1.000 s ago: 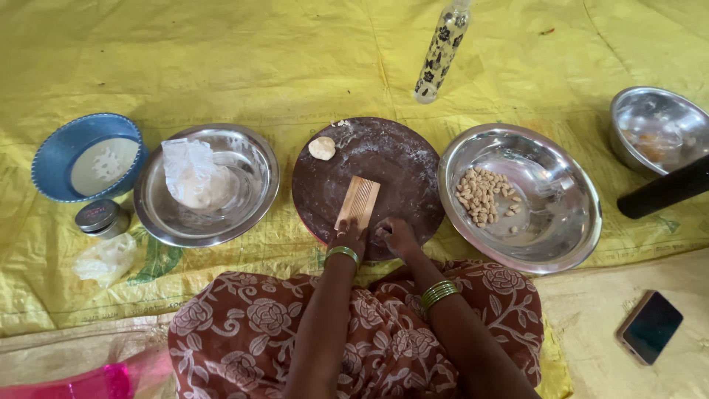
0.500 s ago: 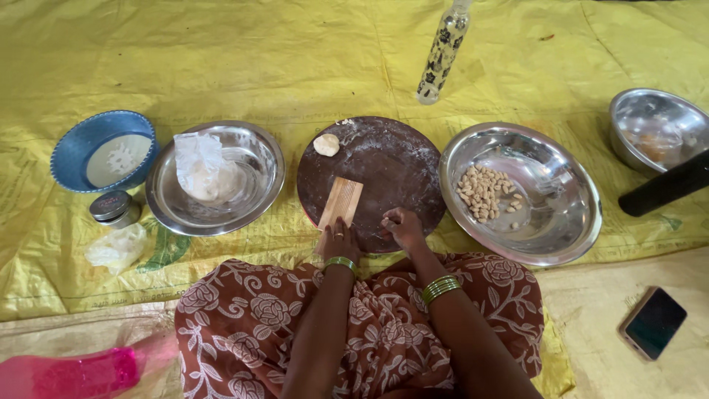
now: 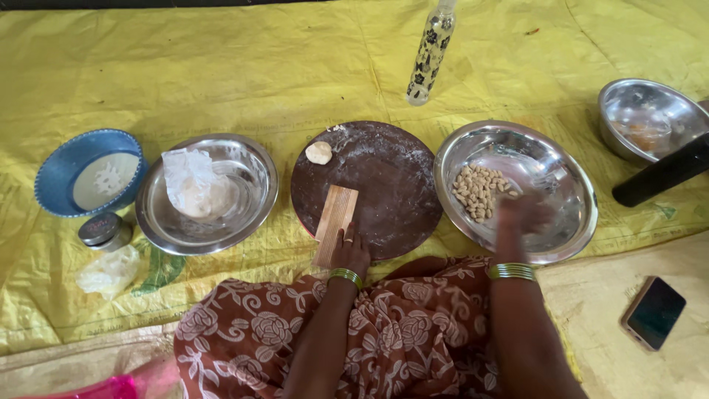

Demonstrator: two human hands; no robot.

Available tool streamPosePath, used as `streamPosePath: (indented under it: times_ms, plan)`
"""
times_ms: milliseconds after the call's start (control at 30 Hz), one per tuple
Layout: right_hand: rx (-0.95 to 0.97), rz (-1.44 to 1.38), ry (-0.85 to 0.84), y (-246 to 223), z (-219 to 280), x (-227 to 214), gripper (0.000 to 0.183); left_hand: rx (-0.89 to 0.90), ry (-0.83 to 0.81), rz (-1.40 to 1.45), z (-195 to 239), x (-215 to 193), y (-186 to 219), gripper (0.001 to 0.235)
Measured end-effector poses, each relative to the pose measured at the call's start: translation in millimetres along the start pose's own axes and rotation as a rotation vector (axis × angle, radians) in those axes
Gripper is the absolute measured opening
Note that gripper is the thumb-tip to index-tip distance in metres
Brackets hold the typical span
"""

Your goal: The person sits on a yellow tarp and uses a wooden ridged tool to press small dough balls into textured shapes on a round board. The shaped pieces are collected in a metal bowl. The person then kneads a larger dough ball and rolls it into a log shape.

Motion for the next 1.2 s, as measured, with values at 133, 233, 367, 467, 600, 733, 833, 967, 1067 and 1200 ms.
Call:
streamPosePath:
  times_ms: [133,233,367,467,600,733,833,967,1067,1200]
  plan:
    - [0.113,0.086,0.058,79.6,-61.1,-35.0,0.116,-0.012,-0.028,0.038,-2.8,1.9,0.9,0.051]
    - [0.258,0.05,0.054,134.6,-68.7,-49.4,0.115,-0.006,0.016,0.037,-4.6,-4.5,3.7,0.05]
    - [0.808,-0.933,-0.313,172.7,-12.5,13.3,0.048,0.011,-0.037,0.038,-3.4,-3.3,9.1,0.05]
    - [0.915,-1.286,-0.563,146.9,8.0,31.3,0.015,0.01,-0.022,0.046,-3.6,-12.8,10.7,0.051]
    - [0.733,-1.163,-0.658,120.5,0.1,24.6,0.019,-0.004,0.05,0.092,1.1,-31.0,5.9,0.043]
    - [0.67,-1.177,-0.619,109.6,-4.2,24.9,0.01,-0.078,0.143,0.195,1.5,-43.6,-5.4,0.034]
    - [0.584,-1.276,-0.678,99.0,2.4,29.5,0.01,-0.301,0.203,0.369,-4.2,-44.5,-36.7,0.03]
    - [0.383,-1.177,-0.749,80.6,2.1,32.9,0.005,-0.534,0.333,0.903,-23.6,-51.5,-94.0,0.043]
    - [0.213,-1.195,-1.035,40.3,17.8,37.5,0.008,-0.819,0.327,1.994,-24.3,-46.3,-125.4,0.072]
    - [0.03,-1.12,-1.185,15.0,41.7,37.8,0.013,-0.726,0.229,1.831,7.8,-115.6,-180.7,0.076]
Point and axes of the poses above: each hand's wrist, its own z-axis away from the middle knuckle, its own x-axis out of the palm, y = z × x, the point moved 10 cm from there along -z, towards the middle knuckle, and after that the axes turned 9 degrees about y, right-handed, at the moved point
